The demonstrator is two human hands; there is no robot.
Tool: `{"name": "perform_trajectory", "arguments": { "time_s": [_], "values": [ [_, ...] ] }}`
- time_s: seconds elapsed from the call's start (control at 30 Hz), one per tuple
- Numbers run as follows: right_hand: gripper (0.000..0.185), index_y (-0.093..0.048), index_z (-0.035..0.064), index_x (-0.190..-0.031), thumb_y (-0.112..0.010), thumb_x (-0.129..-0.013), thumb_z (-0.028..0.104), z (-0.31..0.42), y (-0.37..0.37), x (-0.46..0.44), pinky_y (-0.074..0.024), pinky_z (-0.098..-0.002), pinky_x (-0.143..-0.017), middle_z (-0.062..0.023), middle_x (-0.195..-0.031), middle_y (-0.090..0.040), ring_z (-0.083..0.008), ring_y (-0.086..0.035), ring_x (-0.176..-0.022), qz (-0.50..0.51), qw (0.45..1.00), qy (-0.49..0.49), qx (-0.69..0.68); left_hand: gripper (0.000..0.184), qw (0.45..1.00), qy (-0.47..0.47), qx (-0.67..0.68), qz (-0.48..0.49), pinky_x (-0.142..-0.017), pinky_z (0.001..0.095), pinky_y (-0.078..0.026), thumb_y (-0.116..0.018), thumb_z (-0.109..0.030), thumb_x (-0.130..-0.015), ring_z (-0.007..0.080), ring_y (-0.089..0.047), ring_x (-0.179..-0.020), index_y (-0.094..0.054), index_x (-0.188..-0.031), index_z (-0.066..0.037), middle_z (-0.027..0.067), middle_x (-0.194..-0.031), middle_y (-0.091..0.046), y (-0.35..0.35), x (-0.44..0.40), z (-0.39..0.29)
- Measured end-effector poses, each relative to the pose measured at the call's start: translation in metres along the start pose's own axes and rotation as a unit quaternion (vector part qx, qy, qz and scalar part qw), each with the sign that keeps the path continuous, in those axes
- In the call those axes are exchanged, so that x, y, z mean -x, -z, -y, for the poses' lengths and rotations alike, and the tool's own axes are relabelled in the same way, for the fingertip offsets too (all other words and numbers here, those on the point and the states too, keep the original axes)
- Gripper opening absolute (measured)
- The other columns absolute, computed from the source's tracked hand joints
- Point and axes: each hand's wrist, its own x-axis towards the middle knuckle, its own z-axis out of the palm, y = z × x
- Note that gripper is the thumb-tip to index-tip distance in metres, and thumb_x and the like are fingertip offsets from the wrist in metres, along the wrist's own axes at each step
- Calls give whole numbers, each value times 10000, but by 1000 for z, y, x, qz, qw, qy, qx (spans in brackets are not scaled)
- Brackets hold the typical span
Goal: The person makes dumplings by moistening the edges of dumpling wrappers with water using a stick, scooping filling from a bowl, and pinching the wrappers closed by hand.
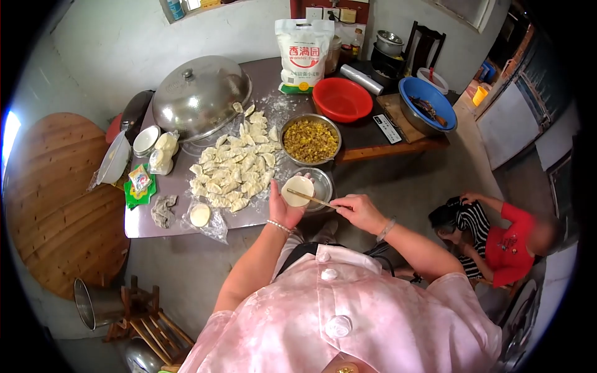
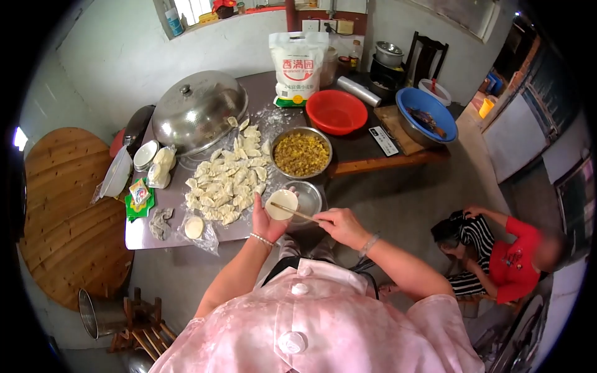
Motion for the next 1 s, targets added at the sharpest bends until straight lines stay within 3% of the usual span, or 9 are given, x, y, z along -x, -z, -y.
{"name": "perform_trajectory", "arguments": {
  "time_s": [0.17,0.2,0.27,0.5,0.6,0.7,0.8,0.83,1.0],
  "values": [
    [190,-671,54,-950,-626,-765,63,-11,17,-6,-457,-270,-552,-142,-730,-637,-165,-590,-595,-24,987,-152,-47,783,1000,-8,-8,-18,-985,459,-365,-261,-641,-880,331,-436,-1210,-386,-1293,12,166,-1312,-457,5,6,-12],
    [188,-679,73,-941,-626,-762,100,-22,18,-8,-473,-309,-576,-150,-727,-636,-211,-615,-633,-9,978,-207,-17,777,999,-15,-9,-29,-979,453,-376,-262,-636,-884,331,-450,-1196,-389,-1288,16,165,-1297,-471,3,9,-16],
    [209,-675,57,-969,-604,-776,89,-38,18,-14,-497,-304,-555,-88,-679,-640,-166,-609,-559,45,984,-146,91,790,999,-22,-9,-25,-978,460,-379,-276,-644,-876,333,-450,-1197,-385,-1289,21,171,-1293,-473,5,11,-22],
    [167,-687,66,-793,-539,-716,49,-82,-33,-47,-489,-441,-685,-175,-823,-638,-360,-608,-790,151,925,-150,314,787,999,-32,0,-32,-994,495,-350,-320,-654,-858,347,-425,-1217,-381,-1294,-2,170,-1318,-449,8,11,-29],
    [172,-689,52,-815,-551,-712,66,-75,-28,-50,-483,-459,-691,-195,-812,-630,-380,-596,-805,157,933,-178,271,783,999,-34,4,-29,-1009,495,-338,-336,-653,-855,355,-412,-1227,-381,-1293,-5,175,-1330,-436,10,7,-32],
    [178,-688,30,-872,-572,-743,71,-73,-2,-40,-495,-394,-591,-161,-738,-645,-298,-626,-664,103,965,-129,205,779,999,-33,21,-25,-1012,472,-345,-330,-646,-861,359,-411,-1226,-381,-1289,2,188,-1327,-433,14,2,-32],
    [186,-681,18,-938,-598,-780,72,-51,30,-26,-463,-283,-487,-82,-677,-640,-146,-573,-514,74,965,-234,-89,774,999,-39,25,-22,-1018,451,-348,-319,-637,-870,364,-411,-1222,-381,-1282,15,203,-1324,-429,12,-3,-30],
    [179,-678,19,-961,-600,-806,62,-50,33,-21,-412,-199,-443,-20,-660,-615,-47,-487,-463,55,960,-230,-151,772,999,-42,24,-22,-1020,445,-347,-315,-633,-873,365,-412,-1221,-380,-1280,20,208,-1324,-427,11,-5,-27],
    [194,-665,7,-982,-581,-812,49,-39,24,-11,-425,-203,-452,-30,-684,-629,-55,-500,-471,86,956,-212,-182,763,999,-29,27,5,-1031,442,-334,-303,-616,-885,363,-399,-1229,-377,-1276,35,214,-1328,-420,1,-9,-17]
  ]
}}
